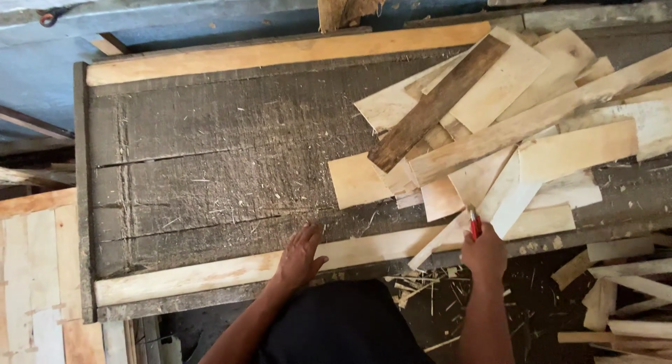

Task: Measuring and sorting thin wood pieces on a workbench.

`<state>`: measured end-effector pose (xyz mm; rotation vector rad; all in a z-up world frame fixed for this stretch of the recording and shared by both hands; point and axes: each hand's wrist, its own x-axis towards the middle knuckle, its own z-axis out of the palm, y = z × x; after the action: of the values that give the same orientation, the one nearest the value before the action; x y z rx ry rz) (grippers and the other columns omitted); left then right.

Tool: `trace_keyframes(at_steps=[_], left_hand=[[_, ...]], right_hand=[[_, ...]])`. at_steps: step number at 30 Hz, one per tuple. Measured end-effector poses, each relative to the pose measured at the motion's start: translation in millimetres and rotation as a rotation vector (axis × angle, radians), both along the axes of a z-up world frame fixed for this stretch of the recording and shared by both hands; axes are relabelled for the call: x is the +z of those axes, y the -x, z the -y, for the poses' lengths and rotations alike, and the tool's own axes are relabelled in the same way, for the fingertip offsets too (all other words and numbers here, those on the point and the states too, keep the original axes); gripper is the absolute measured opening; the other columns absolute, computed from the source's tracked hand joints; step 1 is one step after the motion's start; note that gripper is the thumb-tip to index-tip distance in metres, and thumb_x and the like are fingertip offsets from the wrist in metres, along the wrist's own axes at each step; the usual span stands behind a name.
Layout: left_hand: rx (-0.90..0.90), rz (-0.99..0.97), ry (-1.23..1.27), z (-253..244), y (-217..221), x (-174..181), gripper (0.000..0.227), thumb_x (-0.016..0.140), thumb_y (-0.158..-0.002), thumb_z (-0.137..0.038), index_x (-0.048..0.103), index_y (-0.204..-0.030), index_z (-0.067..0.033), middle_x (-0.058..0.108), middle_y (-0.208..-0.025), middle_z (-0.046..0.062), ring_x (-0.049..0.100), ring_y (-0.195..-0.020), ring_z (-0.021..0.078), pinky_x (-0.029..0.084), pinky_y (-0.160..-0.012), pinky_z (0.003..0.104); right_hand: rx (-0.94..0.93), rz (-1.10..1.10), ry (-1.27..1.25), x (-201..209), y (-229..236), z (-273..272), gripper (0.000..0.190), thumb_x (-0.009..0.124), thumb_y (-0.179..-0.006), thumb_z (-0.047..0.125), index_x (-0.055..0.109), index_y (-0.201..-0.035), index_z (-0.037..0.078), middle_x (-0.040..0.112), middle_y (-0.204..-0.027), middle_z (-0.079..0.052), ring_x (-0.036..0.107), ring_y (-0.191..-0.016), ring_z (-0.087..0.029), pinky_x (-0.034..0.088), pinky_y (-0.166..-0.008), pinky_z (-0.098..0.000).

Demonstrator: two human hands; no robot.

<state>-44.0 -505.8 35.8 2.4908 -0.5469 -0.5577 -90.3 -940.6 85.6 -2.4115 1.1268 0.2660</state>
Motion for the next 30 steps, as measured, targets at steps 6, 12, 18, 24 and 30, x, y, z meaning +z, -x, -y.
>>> trace_keyframes(at_steps=[6,12,18,24,30], left_hand=[[-0.154,0.083,-0.136,-7,19,-6,0.091,0.079,-0.082,-0.036,0.039,-0.156,-0.0015,0.023,-0.167,0.02,0.017,-0.15,0.0384,0.017,-0.121,0.055],[-0.094,0.212,-0.076,-8,33,-16,0.066,0.075,-0.087,-0.033,0.05,-0.14,-0.0031,0.026,-0.163,0.019,0.02,-0.153,0.0366,0.018,-0.123,0.056],[-0.053,0.261,-0.065,-4,30,-11,0.073,0.076,-0.081,-0.03,0.05,-0.143,-0.0006,0.029,-0.162,0.019,0.022,-0.152,0.0362,0.018,-0.122,0.055],[-0.084,0.271,-0.011,-10,30,-16,0.069,0.077,-0.084,-0.032,0.051,-0.14,-0.0001,0.028,-0.162,0.02,0.022,-0.153,0.0368,0.018,-0.122,0.055],[-0.09,0.209,-0.021,-11,30,-3,0.069,0.075,-0.086,-0.031,0.049,-0.142,-0.0007,0.026,-0.163,0.02,0.02,-0.153,0.0366,0.016,-0.123,0.055]], right_hand=[[0.012,-0.094,-0.009,-40,29,8,0.065,0.076,-0.095,0.044,0.051,-0.133,-0.002,0.07,-0.108,-0.021,0.071,-0.087,-0.035,0.055,-0.086,-0.0508],[-0.204,0.042,-0.284,-19,12,-36,0.06,0.073,-0.094,0.033,0.049,-0.138,-0.001,0.075,-0.112,-0.023,0.075,-0.08,-0.031,0.061,-0.067,-0.0384],[-0.256,0.301,-0.628,-31,4,-59,0.041,0.065,-0.097,0.017,0.056,-0.136,0.007,0.067,-0.132,-0.011,0.077,-0.093,-0.025,0.053,-0.049,-0.0305],[-0.388,0.492,-0.757,-60,-4,-84,0.047,0.072,-0.089,0.015,0.062,-0.135,0.013,0.074,-0.118,-0.009,0.076,-0.084,-0.014,0.042,-0.042,-0.0239],[-0.645,0.614,-0.702,-81,-28,-96,0.03,0.076,-0.092,0.013,0.062,-0.117,0.008,0.072,-0.091,-0.007,0.065,-0.069,-0.01,0.046,-0.048,-0.0229]])
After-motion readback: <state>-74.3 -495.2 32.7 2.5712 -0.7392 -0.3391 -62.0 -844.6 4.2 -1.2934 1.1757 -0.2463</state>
